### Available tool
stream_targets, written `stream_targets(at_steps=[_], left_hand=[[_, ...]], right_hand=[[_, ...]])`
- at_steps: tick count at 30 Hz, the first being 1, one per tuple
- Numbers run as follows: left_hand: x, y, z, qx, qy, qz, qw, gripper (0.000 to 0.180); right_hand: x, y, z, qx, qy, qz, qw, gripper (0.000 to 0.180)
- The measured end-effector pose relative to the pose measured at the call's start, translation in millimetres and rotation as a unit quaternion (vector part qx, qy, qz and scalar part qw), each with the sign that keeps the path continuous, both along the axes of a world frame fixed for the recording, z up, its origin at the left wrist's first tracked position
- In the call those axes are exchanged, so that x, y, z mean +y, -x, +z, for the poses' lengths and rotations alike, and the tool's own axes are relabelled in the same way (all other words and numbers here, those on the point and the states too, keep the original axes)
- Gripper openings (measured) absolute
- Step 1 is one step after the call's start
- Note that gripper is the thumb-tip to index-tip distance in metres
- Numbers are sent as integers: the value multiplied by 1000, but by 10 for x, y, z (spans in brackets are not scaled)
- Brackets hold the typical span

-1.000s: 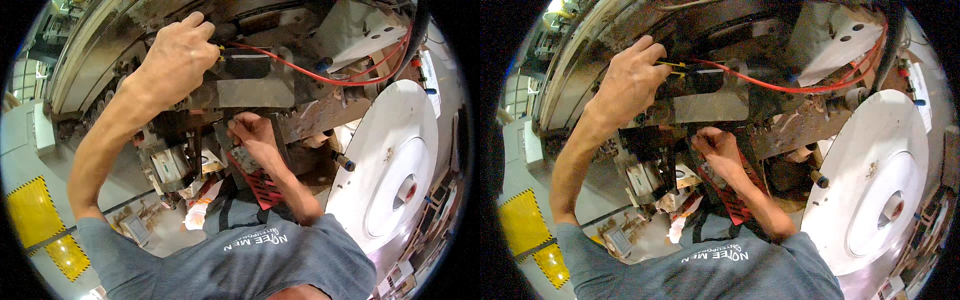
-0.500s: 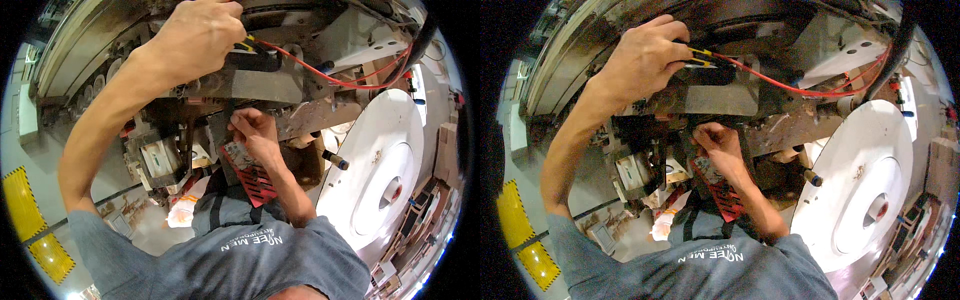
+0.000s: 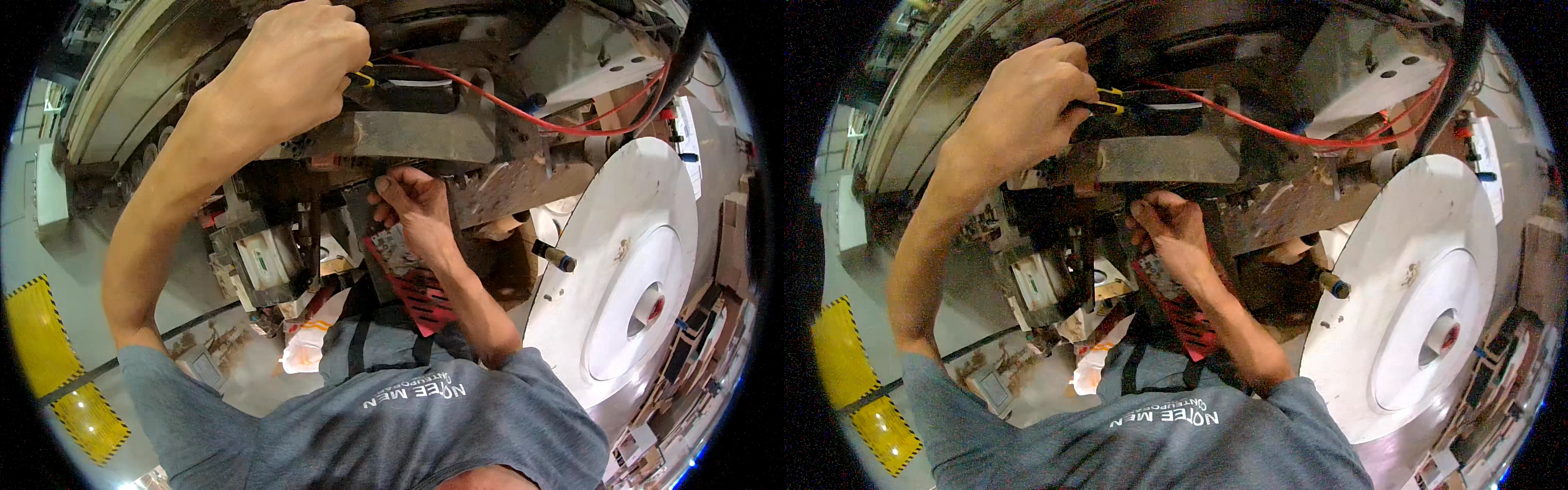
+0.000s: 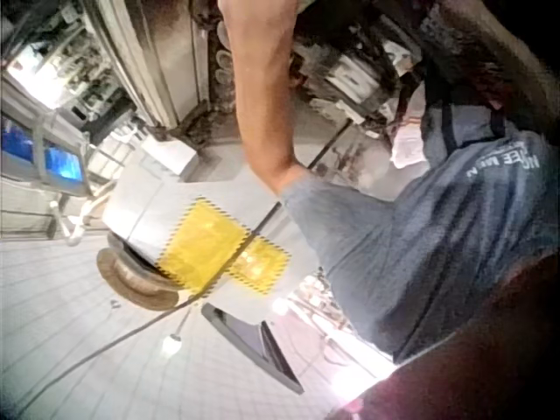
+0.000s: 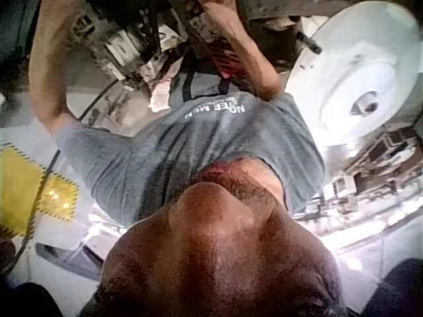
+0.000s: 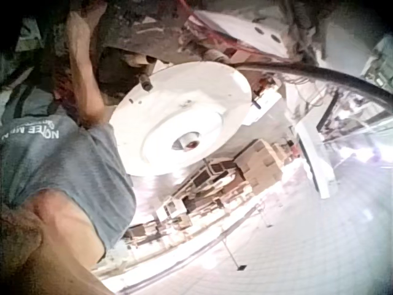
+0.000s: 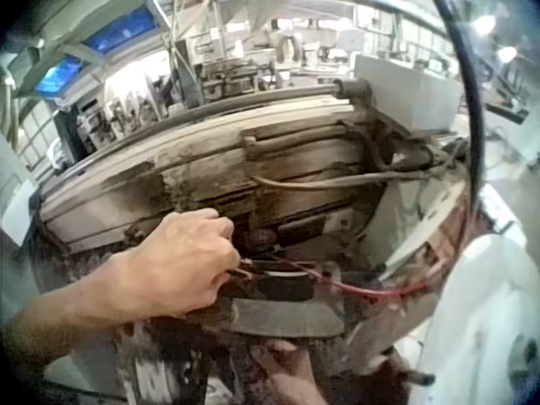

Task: The person uses a utility knife to cut a strip from a large white roll, then threads the strip into an industrial machine by hand.

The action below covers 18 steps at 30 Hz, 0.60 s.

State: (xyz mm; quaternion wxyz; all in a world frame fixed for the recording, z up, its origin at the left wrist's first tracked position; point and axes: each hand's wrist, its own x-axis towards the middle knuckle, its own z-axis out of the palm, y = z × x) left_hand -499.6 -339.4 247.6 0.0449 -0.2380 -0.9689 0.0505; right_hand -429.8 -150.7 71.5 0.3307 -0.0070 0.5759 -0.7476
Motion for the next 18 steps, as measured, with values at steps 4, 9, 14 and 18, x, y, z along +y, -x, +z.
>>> stream_targets(at_steps=[4, 9, 14, 18], left_hand=[[1, 20, -31, 13, -28, -25, 999, 12], [-34, 93, -230, 46, -38, -41, 997, 15], [146, 166, -288, 51, -50, -97, 993, 17], [196, 142, -203, 32, -87, -95, 991, 20]], right_hand=[[-5, 9, -13, -8, -3, 2, 1000, 22], [-20, -1, -39, -19, 13, -9, 1000, 21], [-12, -21, -65, -32, 34, -31, 998, 17], [37, -18, -39, 31, 4, -13, 999, 16]])
